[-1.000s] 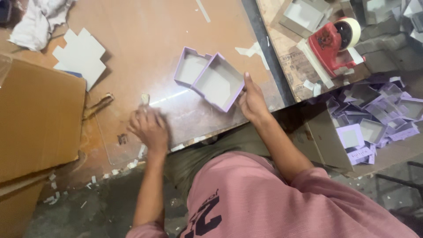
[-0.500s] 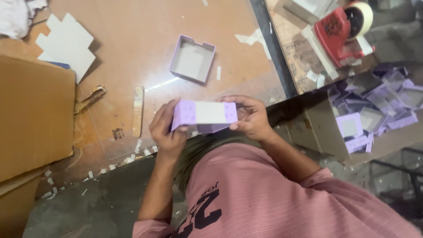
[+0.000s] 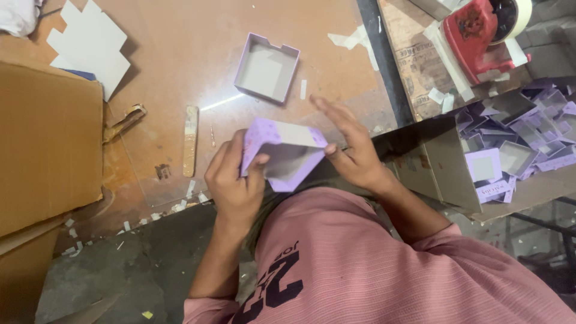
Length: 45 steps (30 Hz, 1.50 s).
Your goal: The person assembles small purple cardboard boxes by folding flaps and pressing edges to form the structure. They handle multiple boxes one at a time, folding and tucking flaps, then placing finished boxes aside on the table.
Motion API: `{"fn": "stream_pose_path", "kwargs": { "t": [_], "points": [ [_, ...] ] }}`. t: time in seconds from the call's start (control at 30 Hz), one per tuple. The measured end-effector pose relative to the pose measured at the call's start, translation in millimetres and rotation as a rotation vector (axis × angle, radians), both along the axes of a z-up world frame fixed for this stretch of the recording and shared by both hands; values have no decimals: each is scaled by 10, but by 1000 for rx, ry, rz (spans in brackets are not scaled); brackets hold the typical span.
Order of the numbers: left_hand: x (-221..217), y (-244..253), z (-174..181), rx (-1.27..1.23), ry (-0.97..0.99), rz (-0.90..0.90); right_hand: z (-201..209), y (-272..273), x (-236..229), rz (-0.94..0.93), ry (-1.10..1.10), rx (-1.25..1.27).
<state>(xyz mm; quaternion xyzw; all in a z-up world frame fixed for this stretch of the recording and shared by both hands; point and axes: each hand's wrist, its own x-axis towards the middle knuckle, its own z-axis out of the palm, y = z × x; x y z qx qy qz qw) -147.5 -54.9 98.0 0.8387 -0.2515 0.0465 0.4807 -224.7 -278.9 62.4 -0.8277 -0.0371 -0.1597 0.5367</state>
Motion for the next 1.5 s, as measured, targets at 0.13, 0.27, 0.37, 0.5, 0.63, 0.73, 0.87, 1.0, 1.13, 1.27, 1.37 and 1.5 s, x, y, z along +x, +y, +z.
{"fn": "stream_pose_path", "kwargs": {
  "t": [0.13,0.27,0.37,0.5,0.63,0.73,0.87,1.0,1.13,1.27,1.37,1.5],
  "points": [
    [-77,-42,204,157,122,10,260,12,60,32,-12,-62],
    [-125,-108,331,216,112,-9,385,157,158,9,-18,-64],
    [-152,-128,393,272,70,20,427,226,262,-22,-74,-76],
    [-216,-153,408,312,-38,67,458,238,305,-28,-151,-190],
    [-333,-216,344,389,-24,79,399,224,288,-53,-206,-259],
    [-412,-275,254,408,-60,100,276,205,258,-46,-220,-217],
    [-411,-353,136,420,172,-81,84,99,152,-106,-173,-235],
    [-351,-350,25,103,447,-339,-116,-74,-11,-258,-35,-163],
    [-229,-418,-151,-11,328,-446,-222,-207,-278,-516,140,-111],
    [-83,-570,-363,-65,418,-427,-260,-209,-323,-671,295,-78],
    [-13,-693,-494,-129,489,-393,-265,-221,-331,-719,363,-87],
    [40,-754,-645,-134,589,-349,-335,-241,-296,-734,465,-29]
  ]
}}
